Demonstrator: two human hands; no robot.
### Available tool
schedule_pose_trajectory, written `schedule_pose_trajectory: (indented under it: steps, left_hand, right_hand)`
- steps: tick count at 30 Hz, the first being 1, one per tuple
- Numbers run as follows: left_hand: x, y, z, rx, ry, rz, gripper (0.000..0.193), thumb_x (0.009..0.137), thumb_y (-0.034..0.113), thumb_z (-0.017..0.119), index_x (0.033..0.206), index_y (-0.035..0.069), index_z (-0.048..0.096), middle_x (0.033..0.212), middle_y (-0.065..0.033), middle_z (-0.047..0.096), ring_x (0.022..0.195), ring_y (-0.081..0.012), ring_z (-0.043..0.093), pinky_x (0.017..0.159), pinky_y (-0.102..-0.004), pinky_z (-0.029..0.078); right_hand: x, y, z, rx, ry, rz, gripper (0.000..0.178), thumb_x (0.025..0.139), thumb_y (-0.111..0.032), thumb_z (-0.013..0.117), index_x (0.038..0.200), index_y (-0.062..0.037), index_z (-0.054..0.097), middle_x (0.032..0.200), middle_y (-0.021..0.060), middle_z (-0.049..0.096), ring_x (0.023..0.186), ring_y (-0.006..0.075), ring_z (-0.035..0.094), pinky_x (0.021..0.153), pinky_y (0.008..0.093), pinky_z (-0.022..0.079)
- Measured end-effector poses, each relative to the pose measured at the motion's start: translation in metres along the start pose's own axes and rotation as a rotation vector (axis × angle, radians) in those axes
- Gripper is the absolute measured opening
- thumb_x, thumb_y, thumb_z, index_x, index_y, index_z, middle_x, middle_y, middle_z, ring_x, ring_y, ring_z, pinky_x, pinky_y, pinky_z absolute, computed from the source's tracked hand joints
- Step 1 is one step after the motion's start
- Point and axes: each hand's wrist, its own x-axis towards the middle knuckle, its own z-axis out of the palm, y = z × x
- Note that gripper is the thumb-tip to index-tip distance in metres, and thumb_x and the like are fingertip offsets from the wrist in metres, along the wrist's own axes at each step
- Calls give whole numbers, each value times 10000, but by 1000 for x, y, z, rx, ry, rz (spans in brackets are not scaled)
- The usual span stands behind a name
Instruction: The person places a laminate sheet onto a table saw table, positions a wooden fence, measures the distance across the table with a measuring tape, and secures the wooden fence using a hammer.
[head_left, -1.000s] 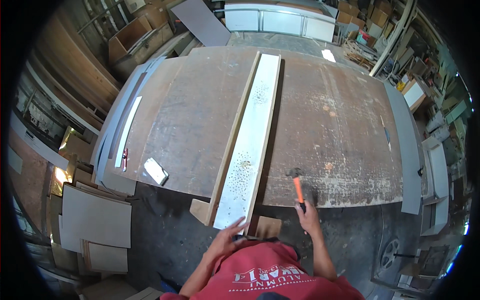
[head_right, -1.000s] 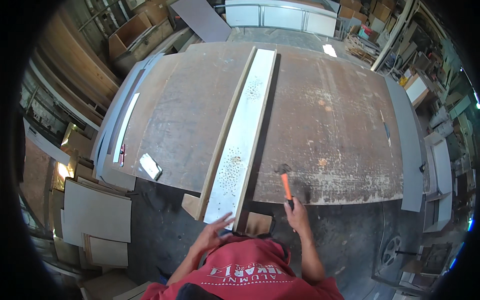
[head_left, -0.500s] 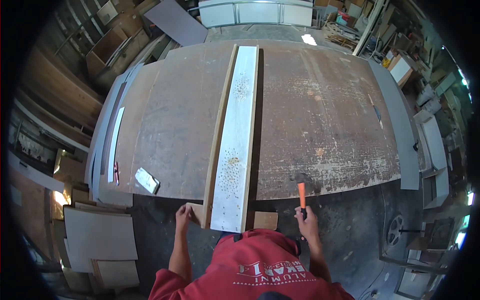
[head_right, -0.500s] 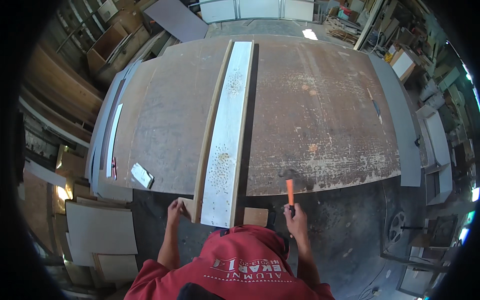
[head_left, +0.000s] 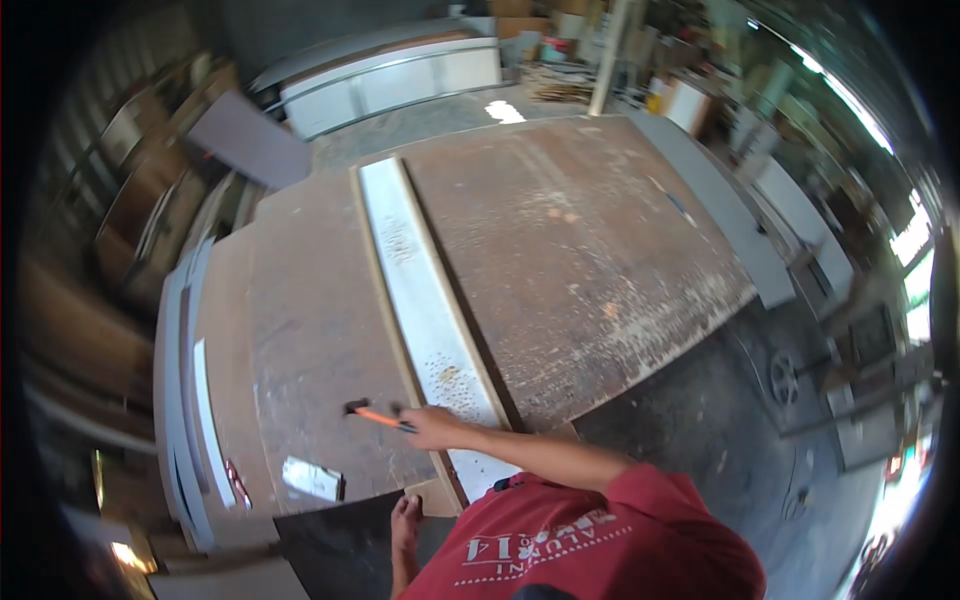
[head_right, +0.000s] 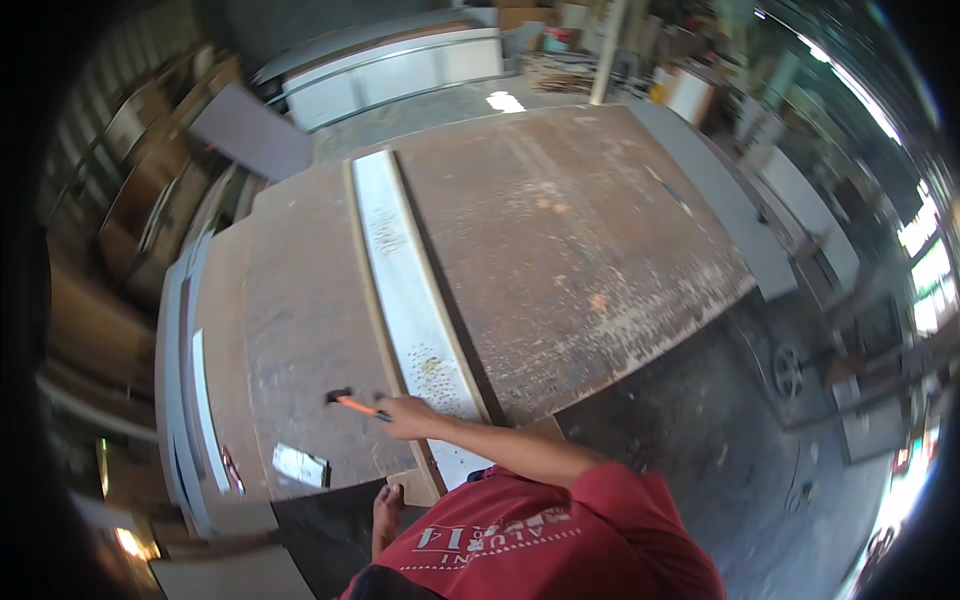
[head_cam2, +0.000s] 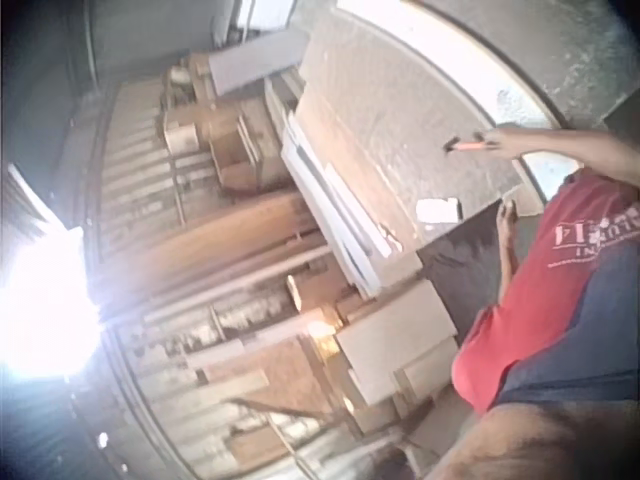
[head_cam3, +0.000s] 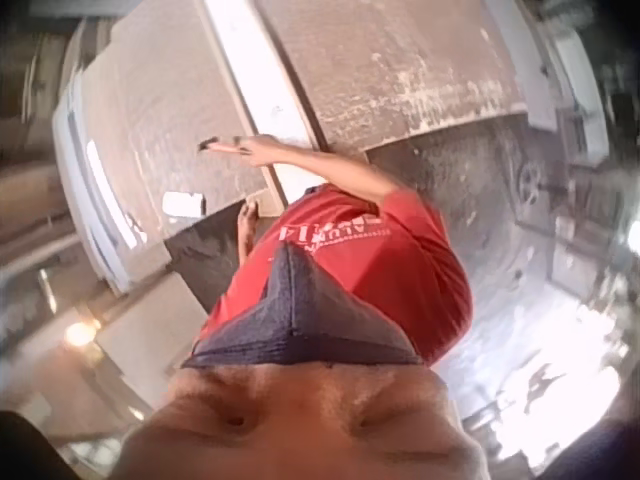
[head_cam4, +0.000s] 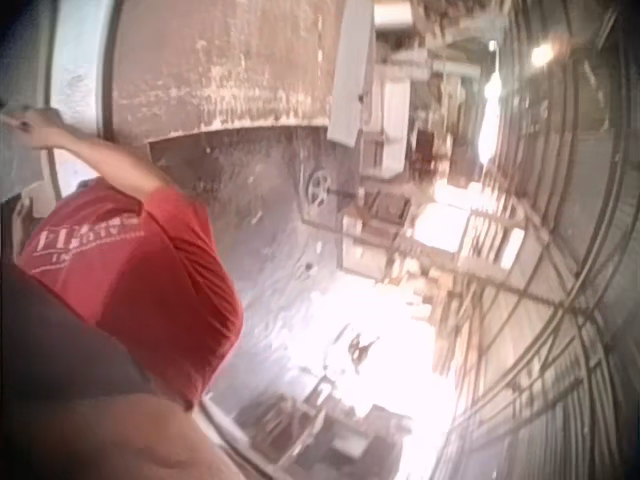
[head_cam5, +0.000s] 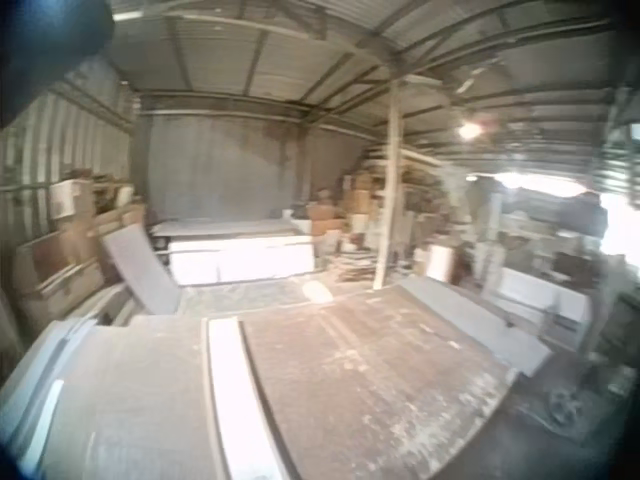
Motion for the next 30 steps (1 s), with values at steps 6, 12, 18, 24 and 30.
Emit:
schedule_pose_trajectory:
  steps: [6, 12, 18, 24, 30]
  left_hand:
    - [-1, -4, 8, 71, 132, -27, 413, 941, 500, 651, 1047, 102, 646, 885, 14, 625, 864, -142, 627, 759, -321, 481]
    - [-31, -8, 11, 162, 92, -125, 442, 954, 488, 624, 1017, 53, 662, 876, -21, 652, 817, -183, 658, 717, -331, 500]
    - [-39, 51, 69, 868, -436, -609, 426, 965, 433, 605, 1001, 21, 706, 864, -62, 706, 762, -182, 664, 685, -326, 509]
    - [9, 94, 246, 1378, -646, -390, 404, 957, 372, 600, 1045, 0, 730, 871, -111, 753, 725, -175, 679, 672, -321, 526]
    - [15, 39, 447, 1580, -687, 371, 378, 899, 260, 655, 1205, 39, 675, 983, -138, 755, 923, -239, 733, 823, -349, 557]
  right_hand:
    - [56, 6, 27, -158, 80, -211, 605, 832, -343, 712, 1318, -19, 551, 1331, 189, 565, 1170, 360, 593, 977, 426, 488]
    - [-81, 64, -20, 117, 401, -193, 312, 916, -153, 636, 1198, -21, 635, 1190, 169, 639, 1099, 349, 623, 943, 410, 504]
    - [-297, 182, -44, 78, 977, 609, 154, 927, -186, 640, 1051, -118, 701, 949, 132, 702, 812, 298, 713, 701, 391, 564]
    - [-490, 291, -14, -12, 963, 911, 143, 894, -186, 620, 980, -105, 699, 861, 128, 721, 768, 323, 706, 673, 417, 552]
    - [-554, 370, 17, -59, 559, 1076, 242, 882, -293, 582, 1005, -130, 713, 971, 151, 725, 924, 363, 705, 785, 495, 573]
